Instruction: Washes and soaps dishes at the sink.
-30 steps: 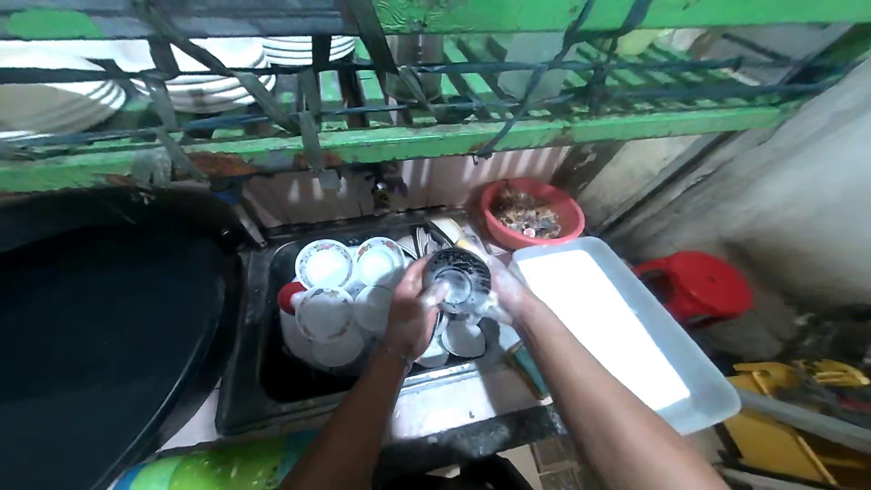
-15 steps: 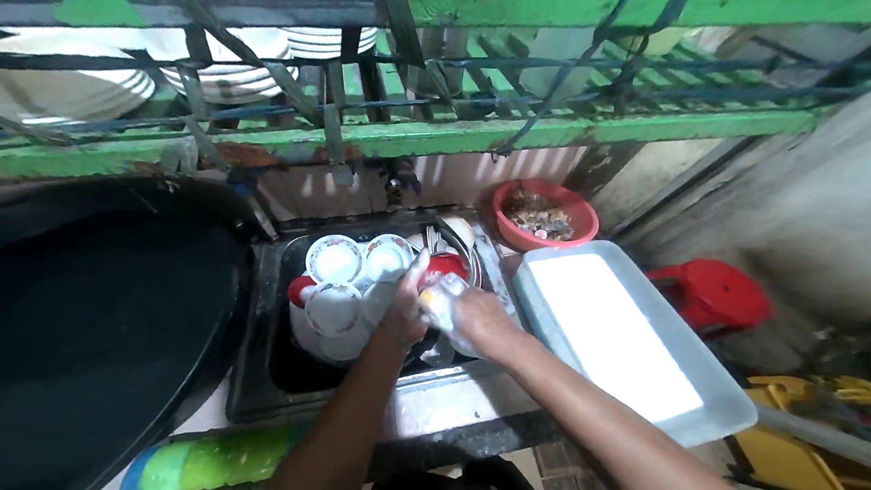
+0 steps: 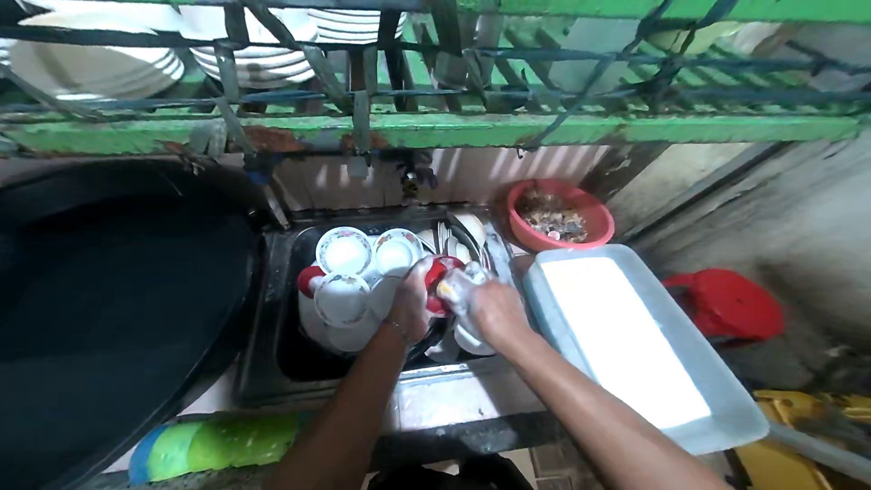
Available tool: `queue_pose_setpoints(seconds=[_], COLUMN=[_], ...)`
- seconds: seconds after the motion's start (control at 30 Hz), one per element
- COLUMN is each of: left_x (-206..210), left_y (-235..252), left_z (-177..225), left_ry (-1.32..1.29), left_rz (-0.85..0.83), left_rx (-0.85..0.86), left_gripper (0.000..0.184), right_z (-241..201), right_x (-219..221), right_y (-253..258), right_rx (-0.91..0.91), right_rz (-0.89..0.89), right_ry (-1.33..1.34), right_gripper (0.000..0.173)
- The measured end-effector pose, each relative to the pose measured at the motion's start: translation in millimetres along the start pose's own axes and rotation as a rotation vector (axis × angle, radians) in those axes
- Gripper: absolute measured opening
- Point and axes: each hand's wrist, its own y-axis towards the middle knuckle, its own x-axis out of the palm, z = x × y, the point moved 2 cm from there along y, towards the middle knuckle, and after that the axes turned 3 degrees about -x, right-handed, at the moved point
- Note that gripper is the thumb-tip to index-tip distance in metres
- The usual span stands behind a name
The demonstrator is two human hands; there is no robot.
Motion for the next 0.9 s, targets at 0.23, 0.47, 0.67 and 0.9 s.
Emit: queue_pose_setpoints(seconds=[0.23,0.47,0.67,0.9], left_x=[4.1,-0.3,-69.4,-81.0], left_y=[5.1,10.6,67.2,58.4], left_z=[-18.2,-61.0,-77.4,-49.0], left_ry=[-0.199,-0.077,0.291,1.028], left_rz=[-0.091,0.017,0.320,0.372], left_rx=[-0.119,-0.156,0.187,0.329], left_gripper=[0.047,0.038,0.039,0.056], right_z=[2.8,26.6,32.3,145.9], right_x=[21.8,59.3,64.3,-37.3], right_y=[8.0,4.6,-23.3,-81.7], right_rx=[0.062,0.174,0.308,0.749], right_rz=[-0.135,-0.164,-0.220,0.342], right_ry=[0.223,0.182,0.494,0.685], right_gripper=[0.036,0.033,0.039,0.032])
